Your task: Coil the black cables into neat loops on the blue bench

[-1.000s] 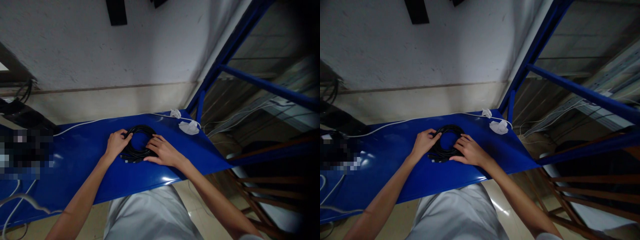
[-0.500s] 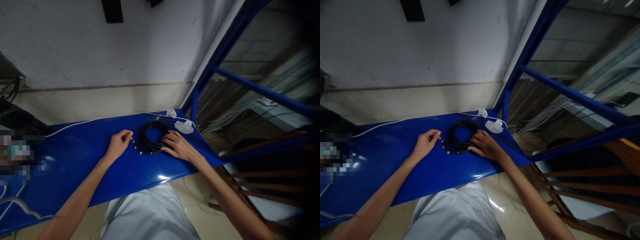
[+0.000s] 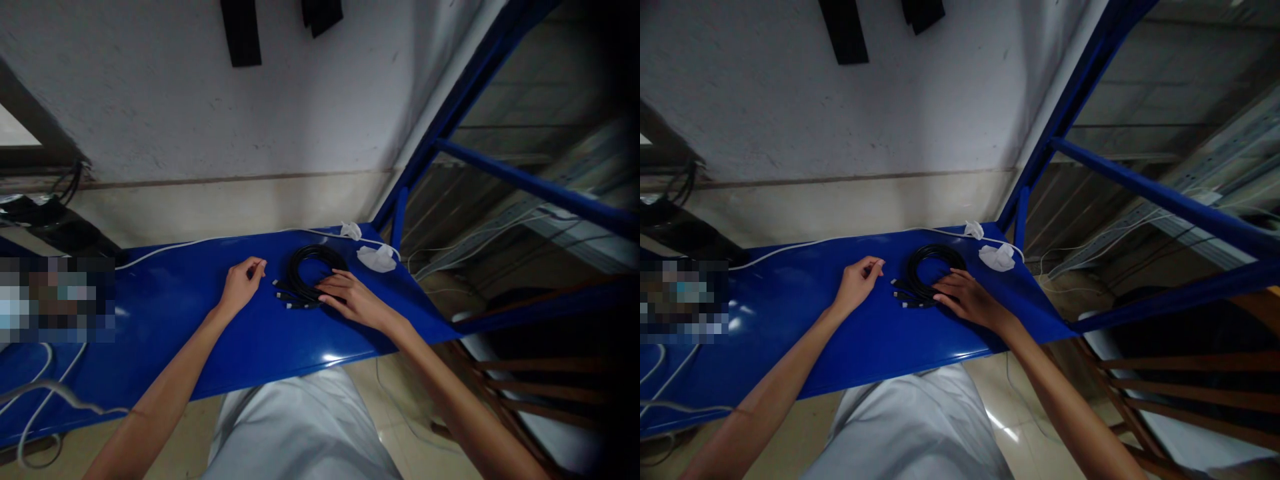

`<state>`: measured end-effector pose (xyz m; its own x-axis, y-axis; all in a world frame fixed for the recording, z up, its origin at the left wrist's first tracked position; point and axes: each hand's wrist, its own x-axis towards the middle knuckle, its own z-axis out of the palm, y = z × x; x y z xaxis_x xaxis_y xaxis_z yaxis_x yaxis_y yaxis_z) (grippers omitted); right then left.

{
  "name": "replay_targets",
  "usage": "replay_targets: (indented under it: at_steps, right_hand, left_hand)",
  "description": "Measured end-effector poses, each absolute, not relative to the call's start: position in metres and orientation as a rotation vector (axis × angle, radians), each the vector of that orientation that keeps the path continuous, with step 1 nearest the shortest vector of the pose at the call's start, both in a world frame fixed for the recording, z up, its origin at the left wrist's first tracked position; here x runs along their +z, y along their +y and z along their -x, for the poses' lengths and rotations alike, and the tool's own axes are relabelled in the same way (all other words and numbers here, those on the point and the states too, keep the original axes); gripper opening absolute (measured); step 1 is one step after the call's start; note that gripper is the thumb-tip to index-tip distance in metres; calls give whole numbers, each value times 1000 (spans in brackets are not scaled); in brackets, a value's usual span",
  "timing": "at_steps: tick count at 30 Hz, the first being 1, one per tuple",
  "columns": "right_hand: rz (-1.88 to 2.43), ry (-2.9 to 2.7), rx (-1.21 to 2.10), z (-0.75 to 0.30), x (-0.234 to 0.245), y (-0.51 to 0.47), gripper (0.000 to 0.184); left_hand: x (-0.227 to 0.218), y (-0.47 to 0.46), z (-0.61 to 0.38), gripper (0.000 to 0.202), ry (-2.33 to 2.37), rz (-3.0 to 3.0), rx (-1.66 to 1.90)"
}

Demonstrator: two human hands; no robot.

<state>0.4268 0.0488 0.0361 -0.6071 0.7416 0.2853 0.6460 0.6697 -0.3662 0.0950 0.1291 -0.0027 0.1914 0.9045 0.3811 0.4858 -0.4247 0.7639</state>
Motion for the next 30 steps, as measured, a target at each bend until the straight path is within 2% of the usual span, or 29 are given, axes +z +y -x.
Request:
replay_targets:
  at_steps: [10,22,30]
  right_hand:
    - [1155,-2445,235,-430,37,54,26]
    - [1195,-2403,-180,-426,49,75,31]
    - [1184,-2460,-222,-418,53,75,28]
  left_hand:
    - [-2,132,-92,28,1322,-2025,1220]
    - [-1,134,-86,29,1410,-2151,1209]
    - [-5,137,-83,27,1437,-2185,1213]
